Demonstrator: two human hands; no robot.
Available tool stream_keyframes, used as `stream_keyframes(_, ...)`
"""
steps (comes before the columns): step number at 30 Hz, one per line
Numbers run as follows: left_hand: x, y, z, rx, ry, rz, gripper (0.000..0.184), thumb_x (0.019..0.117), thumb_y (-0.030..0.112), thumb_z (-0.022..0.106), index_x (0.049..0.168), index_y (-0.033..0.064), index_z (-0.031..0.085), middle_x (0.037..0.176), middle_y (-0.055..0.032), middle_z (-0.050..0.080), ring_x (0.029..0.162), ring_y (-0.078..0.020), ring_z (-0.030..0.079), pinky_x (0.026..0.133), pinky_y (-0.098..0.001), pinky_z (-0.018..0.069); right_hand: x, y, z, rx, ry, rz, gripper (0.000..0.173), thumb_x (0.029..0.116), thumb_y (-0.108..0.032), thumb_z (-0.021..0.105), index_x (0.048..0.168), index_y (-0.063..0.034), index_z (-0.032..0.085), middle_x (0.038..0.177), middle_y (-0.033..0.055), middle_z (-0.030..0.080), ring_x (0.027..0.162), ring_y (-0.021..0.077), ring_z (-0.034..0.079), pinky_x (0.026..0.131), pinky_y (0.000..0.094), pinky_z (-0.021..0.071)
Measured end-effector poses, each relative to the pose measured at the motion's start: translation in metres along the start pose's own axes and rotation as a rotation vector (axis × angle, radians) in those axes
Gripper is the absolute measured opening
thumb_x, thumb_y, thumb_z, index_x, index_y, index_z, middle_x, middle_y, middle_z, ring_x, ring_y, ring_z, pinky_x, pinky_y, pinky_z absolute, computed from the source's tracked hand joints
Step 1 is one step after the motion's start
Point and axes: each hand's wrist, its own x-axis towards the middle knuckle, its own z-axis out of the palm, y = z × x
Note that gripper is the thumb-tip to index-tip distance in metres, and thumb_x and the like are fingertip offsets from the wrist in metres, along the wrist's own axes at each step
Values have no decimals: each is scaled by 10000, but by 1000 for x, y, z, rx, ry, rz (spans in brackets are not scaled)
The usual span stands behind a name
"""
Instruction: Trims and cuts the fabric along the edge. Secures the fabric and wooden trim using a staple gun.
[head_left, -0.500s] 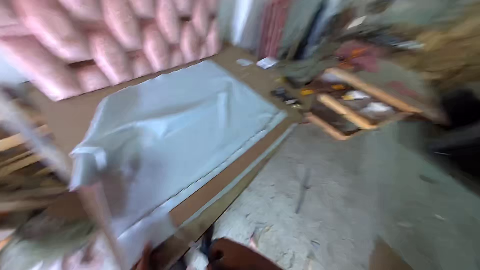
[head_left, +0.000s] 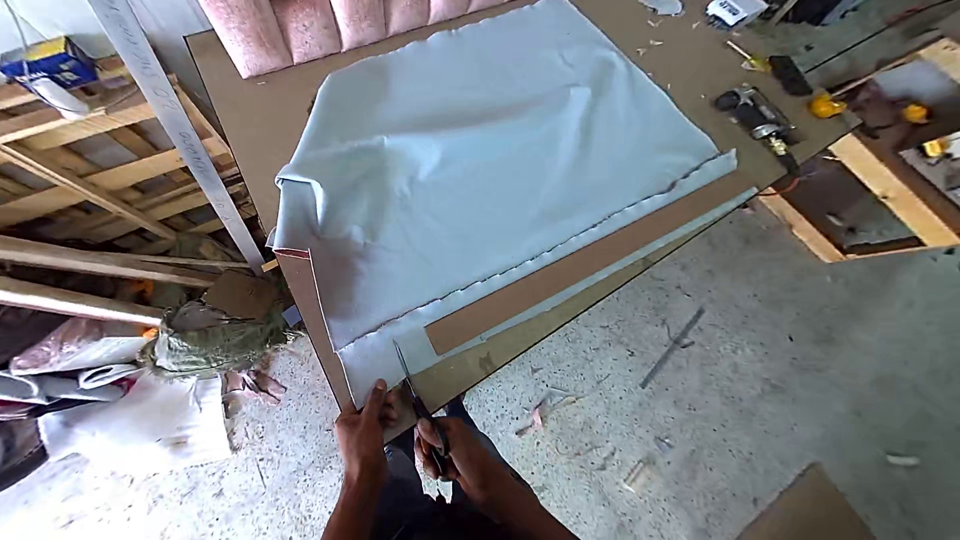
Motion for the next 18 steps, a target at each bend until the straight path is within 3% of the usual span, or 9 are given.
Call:
stream_keyframes(5,2,6,-5,-35,-33,-18,244,1014,141,656,1030,-103,640,776,-182,730,567,-200,674,512,-303,559,0,11,1,-28,112,-15,366,947,-425,718,903,-68,647,685,17,609,523,94,548,471,241,459)
stream_keyframes(8,3,6,-11,-18,-53,-12,239,1010,136,661,1005,-103,649,776,-188,729,555,-196,667,503,-296,554,1,3,2,0,95,-41,362,952,-415,718,891,-66,644,688,28,616,519,99,556,465,240,462)
stream_keyframes(11,-1,8,-12,-11,-66,6,231,997,126,679,1004,-104,658,771,-195,727,548,-200,665,493,-296,552,15,-18,7,27,90,-83,357,990,-419,670,1001,-62,653,741,35,612,542,103,546,468,237,455)
stream_keyframes(18,-6,24,-24,-8,-64,39,210,1012,120,650,993,-89,659,766,-175,733,561,-184,675,506,-280,557,23,-20,11,21,85,-115,364,963,-422,715,900,-71,644,697,26,600,524,103,544,462,242,452)
